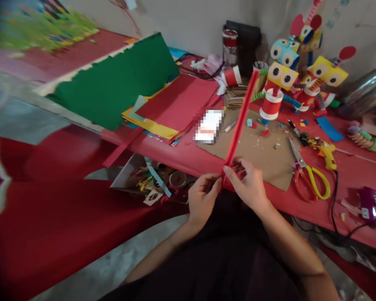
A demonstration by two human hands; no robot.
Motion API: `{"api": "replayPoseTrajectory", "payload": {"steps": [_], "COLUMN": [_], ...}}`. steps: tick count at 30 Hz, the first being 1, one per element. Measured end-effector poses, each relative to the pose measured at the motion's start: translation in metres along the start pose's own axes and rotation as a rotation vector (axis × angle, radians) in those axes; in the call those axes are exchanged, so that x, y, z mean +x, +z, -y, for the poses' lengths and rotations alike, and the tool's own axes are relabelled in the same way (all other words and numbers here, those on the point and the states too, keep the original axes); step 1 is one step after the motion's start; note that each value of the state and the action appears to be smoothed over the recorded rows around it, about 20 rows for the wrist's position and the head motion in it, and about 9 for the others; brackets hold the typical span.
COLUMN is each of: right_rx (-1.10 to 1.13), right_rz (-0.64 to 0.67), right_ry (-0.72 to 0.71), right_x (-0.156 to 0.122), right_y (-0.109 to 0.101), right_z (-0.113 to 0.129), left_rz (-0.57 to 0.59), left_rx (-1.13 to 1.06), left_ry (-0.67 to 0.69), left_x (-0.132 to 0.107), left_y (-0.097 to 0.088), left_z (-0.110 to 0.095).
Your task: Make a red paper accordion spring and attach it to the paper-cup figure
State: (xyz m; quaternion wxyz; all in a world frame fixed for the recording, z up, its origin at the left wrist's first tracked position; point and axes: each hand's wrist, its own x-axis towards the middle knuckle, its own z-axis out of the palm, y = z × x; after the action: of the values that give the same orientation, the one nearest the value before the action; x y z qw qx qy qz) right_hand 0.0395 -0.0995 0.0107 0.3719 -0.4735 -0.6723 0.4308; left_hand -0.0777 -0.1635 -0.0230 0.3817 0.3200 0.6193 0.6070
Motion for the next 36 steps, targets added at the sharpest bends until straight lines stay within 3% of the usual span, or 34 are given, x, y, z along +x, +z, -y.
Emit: {"api": "replayPoseTrajectory", "payload": {"steps": [5,11,16,23,29,36], "right_rx": [0.111,0.226,0.343,0.393,0.341,0.454], "right_rz": [0.028,0.155,0.110,0.132,0.178,0.160], "right_ry": [0.149,0.261,0.392,0.360,0.298,0.378], "right_x": [-0.011,-0.022,-0.024,-0.023,-0.025,-0.025], "right_y": [-0.009,-0.018,-0.023,-0.025,-0.025,-0.023], "right_z": [-0.013,-0.020,-0.024,-0.026,-0.028,-0.029], "left_rz": [0.219,0.272,0.311,0.319,0.371,0.383], "left_rx": [-0.131,-0.191,-0.248,-0.336,-0.348,-0.366], "left_ry": [-0.128,-0.212,-0.318,-0.493,-0.522,-0.579], "left_x": [-0.007,0.013,0.019,0.021,0.021,0.021], "left_y": [0.010,0.021,0.025,0.026,0.026,0.027], "left_z": [0.002,-0.012,-0.020,-0.017,-0.020,-0.017]}}
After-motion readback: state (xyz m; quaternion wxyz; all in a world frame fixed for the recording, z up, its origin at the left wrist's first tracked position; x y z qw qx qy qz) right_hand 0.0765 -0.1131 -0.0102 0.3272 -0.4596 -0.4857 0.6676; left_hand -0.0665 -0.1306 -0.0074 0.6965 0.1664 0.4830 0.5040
